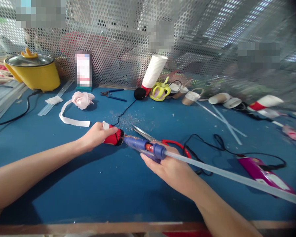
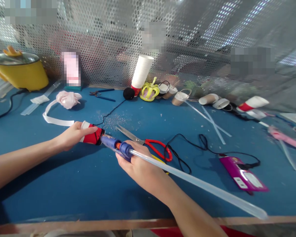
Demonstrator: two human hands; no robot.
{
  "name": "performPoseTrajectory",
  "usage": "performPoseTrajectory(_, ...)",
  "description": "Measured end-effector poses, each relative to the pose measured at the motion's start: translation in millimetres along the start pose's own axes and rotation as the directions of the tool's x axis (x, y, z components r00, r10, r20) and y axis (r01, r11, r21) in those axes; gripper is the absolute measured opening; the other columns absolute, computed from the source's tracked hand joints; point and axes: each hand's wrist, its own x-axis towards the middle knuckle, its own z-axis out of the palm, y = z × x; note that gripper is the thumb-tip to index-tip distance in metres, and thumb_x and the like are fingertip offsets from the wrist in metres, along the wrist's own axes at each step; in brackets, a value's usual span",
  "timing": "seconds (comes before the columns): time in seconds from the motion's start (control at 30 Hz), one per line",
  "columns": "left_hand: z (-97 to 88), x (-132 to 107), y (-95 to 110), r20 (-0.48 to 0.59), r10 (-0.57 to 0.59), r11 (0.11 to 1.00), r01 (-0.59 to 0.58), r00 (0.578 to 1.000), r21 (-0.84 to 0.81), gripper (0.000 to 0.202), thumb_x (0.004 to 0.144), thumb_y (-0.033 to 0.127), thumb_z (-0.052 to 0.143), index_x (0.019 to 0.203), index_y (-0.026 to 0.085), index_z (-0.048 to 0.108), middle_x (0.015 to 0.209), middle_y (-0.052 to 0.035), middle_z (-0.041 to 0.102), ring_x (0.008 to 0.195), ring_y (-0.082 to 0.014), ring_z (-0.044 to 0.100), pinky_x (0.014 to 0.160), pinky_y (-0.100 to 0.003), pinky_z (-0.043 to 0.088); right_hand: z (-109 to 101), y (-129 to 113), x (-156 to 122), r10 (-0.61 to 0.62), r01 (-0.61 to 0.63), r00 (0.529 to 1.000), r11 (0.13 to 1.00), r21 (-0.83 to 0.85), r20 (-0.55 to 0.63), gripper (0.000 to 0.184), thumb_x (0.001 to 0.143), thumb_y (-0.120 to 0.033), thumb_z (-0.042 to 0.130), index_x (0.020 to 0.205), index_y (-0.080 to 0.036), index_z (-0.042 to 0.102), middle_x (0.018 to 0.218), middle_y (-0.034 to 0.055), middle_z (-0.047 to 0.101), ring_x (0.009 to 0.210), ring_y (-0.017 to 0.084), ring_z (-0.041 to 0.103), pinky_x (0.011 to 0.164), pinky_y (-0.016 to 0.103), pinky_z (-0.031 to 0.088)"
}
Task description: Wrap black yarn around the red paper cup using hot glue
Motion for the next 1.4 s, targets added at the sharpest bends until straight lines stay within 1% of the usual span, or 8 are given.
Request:
performPoseTrajectory(0.17, 2.2, 1.1, 0.4, -0.006, 0.016, 0.999, -0.016, 1.0, -0.039, 0.038, 0.067, 0.05, 0.055, 0.053, 0.017, 0.045, 0.043, 0.0056, 0.036, 0.04, -0.0069, 0.029, 0.04, -0.023, 0.018, 0.1, 0.6, -3.5, -0.036, 0.037, 0.999, 0.999, -0.037, 0.015, 0.01, 0.078, -0.026, 0.051, 0.081, -0.023, 0.06, 0.072, 0.0017, 0.064, 0.06, 0.015, 0.059, 0.052, 0.025, 0.045)
performPoseTrajectory(0.37, 2.4, 0.4, 2.3, -0.025, -0.023, 1.0, 0.023, 0.999, -0.005, 0.039, 0.069, 0.048, 0.054, 0.05, 0.018, 0.037, 0.042, 0.0065, 0.031, 0.038, -0.0062, 0.026, 0.038, -0.023, 0.015, -1.2, -3.6, -2.5, -0.098, 0.098, 0.995, 0.992, -0.074, -0.003, 0.011, 0.078, -0.02, 0.05, 0.074, -0.021, 0.06, 0.068, 0.0016, 0.063, 0.057, 0.014, 0.058, 0.052, 0.024, 0.046)
performPoseTrajectory(0.53, 2.0, 1.9, -1.8, -0.023, -0.006, 1.0, 0.005, 1.0, -0.027, 0.038, 0.068, 0.05, 0.055, 0.052, 0.018, 0.041, 0.043, 0.006, 0.034, 0.038, -0.0065, 0.029, 0.039, -0.023, 0.018, -2.2, -3.6, 0.4, -0.136, 0.134, 0.991, 0.988, -0.071, -0.021, 0.015, 0.079, -0.02, 0.047, 0.074, -0.022, 0.061, 0.06, 0.0002, 0.061, 0.051, 0.013, 0.055, 0.049, 0.023, 0.045)
performPoseTrajectory(0.67, 1.6, 1.7, -2.9, -0.011, 0.004, 1.0, -0.004, 1.0, -0.003, 0.04, 0.068, 0.052, 0.054, 0.052, 0.018, 0.041, 0.042, 0.0062, 0.033, 0.037, -0.0064, 0.028, 0.039, -0.023, 0.016, -0.8, 2.5, 1.6, -0.15, 0.142, 0.987, 0.981, -0.129, -0.057, 0.016, 0.079, -0.026, 0.049, 0.073, -0.021, 0.063, 0.064, 0.0036, 0.062, 0.064, 0.018, 0.06, 0.06, 0.028, 0.047)
performPoseTrajectory(0.8, 2.0, 0.4, -1.3, -0.003, 0.02, 1.0, -0.02, 1.0, 0.007, 0.039, 0.07, 0.051, 0.053, 0.052, 0.018, 0.04, 0.043, 0.0064, 0.032, 0.039, -0.0064, 0.026, 0.04, -0.023, 0.016, 3.6, 9.4, 2.0, -0.102, 0.091, 0.99, 0.989, -0.116, -0.097, 0.016, 0.077, -0.033, 0.053, 0.072, -0.021, 0.062, 0.067, 0.004, 0.063, 0.071, 0.021, 0.061, 0.063, 0.03, 0.047)
performPoseTrajectory(0.97, 3.2, -0.1, -0.9, 0.001, 0.042, 0.999, -0.042, 0.999, 0.012, 0.038, 0.07, 0.049, 0.053, 0.053, 0.018, 0.039, 0.046, 0.0061, 0.031, 0.043, -0.0067, 0.025, 0.041, -0.023, 0.016, 4.6, 8.8, 4.8, -0.024, 0.023, 0.998, 1.0, -0.016, -0.061, 0.025, 0.08, -0.036, 0.05, 0.059, -0.023, 0.057, 0.042, -0.0017, 0.052, 0.048, 0.016, 0.055, 0.051, 0.028, 0.044)
performPoseTrajectory(1.1, 2.9, -1.0, 0.5, -0.003, 0.042, 0.998, -0.042, 0.999, 0.038, 0.038, 0.07, 0.05, 0.051, 0.053, 0.019, 0.038, 0.047, 0.0062, 0.03, 0.043, -0.007, 0.024, 0.042, -0.024, 0.016, 3.6, 7.7, 9.7, 0.029, -0.027, 0.999, 0.998, 0.064, -0.028, 0.03, 0.08, -0.035, 0.05, 0.052, -0.023, 0.052, 0.037, -0.0029, 0.048, 0.04, 0.014, 0.049, 0.046, 0.027, 0.04)
performPoseTrajectory(1.4, 3.3, -4.2, 5.5, 0.0, 0.048, 0.997, -0.048, 0.999, 0.058, 0.04, 0.07, 0.048, 0.051, 0.05, 0.02, 0.031, 0.045, 0.007, 0.025, 0.042, -0.0064, 0.022, 0.041, -0.024, 0.014, 5.2, 7.0, 20.6, 0.187, -0.198, 0.979, 0.967, 0.161, 0.08, 0.022, 0.078, -0.036, 0.049, 0.066, -0.019, 0.056, 0.039, -0.0044, 0.048, 0.036, 0.012, 0.048, 0.04, 0.024, 0.037)
